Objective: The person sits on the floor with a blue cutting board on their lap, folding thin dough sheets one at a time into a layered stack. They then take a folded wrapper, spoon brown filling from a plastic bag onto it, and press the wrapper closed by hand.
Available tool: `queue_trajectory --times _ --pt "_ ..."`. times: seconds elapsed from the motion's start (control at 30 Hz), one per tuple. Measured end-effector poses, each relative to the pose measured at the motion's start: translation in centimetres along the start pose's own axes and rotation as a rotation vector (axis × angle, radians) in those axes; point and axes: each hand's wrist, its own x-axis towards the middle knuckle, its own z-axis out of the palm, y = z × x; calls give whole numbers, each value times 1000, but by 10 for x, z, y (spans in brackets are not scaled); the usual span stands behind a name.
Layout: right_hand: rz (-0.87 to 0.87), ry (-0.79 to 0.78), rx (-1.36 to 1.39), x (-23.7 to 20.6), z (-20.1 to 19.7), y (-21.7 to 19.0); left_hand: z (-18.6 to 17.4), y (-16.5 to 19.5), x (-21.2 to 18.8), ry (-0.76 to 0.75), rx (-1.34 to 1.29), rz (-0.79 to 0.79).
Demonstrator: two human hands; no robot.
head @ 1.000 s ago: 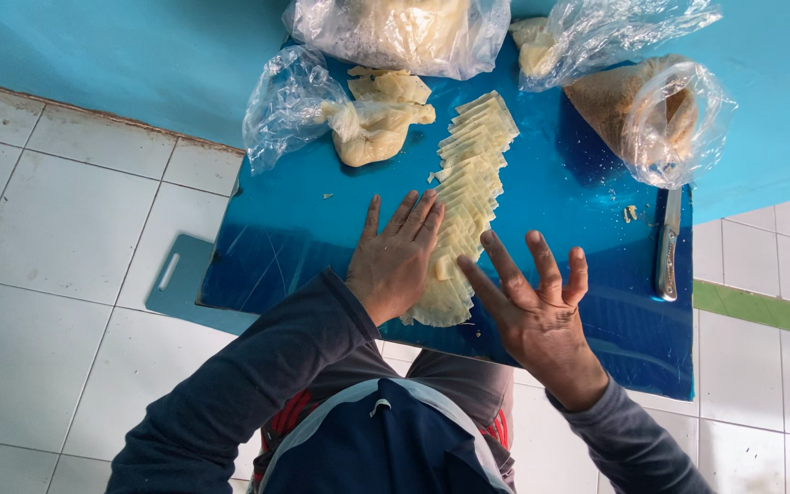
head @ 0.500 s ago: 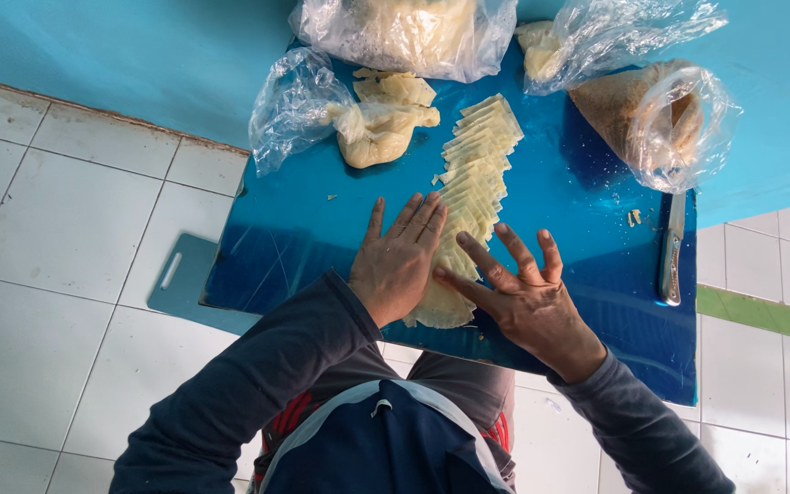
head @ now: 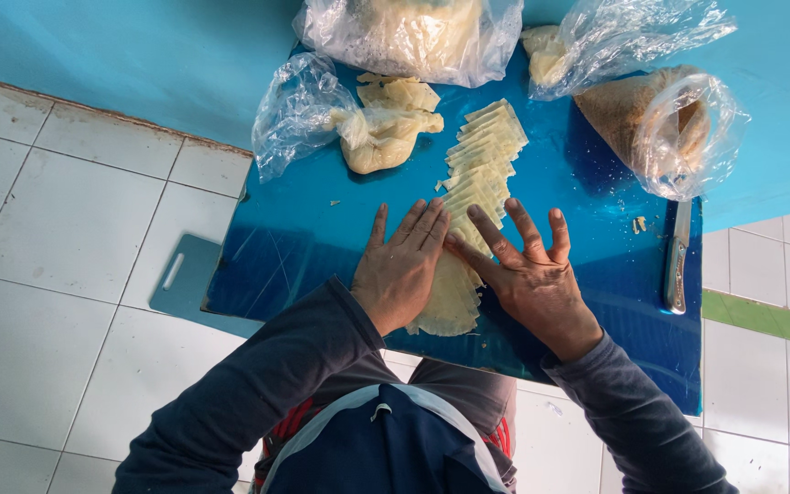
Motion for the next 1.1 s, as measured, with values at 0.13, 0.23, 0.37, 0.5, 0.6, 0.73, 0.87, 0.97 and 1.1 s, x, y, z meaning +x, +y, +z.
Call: queue_trajectory --times 0.13,0.23,0.37,0.5,0.6,0.73,0.87,0.97,1.1 --pt "-7 -1 -141 5 3 3 4 0 1 29 7 5" --pt "-13 -10 -199 8 5 6 6 0 1 33 6 2" --pt "10 -34 -129 10 4 10 2 3 1 9 -5 -12" --pt "30 -26 -102 10 1 12 -7 4 6 3 -104 -30" --pt "23 -19 -136 9 1 14 -14 2 25 67 -119 -34" --pt "41 12 -54 7 -1 17 -18 -3 49 222 -5 33" --pt "55 32 -29 8 -4 20 -12 -2 68 181 25 50" --pt "66 55 -43 10 -2 23 -2 -4 71 138 54 44" --pt "75 59 24 10 4 28 10 -11 72 94 69 38"
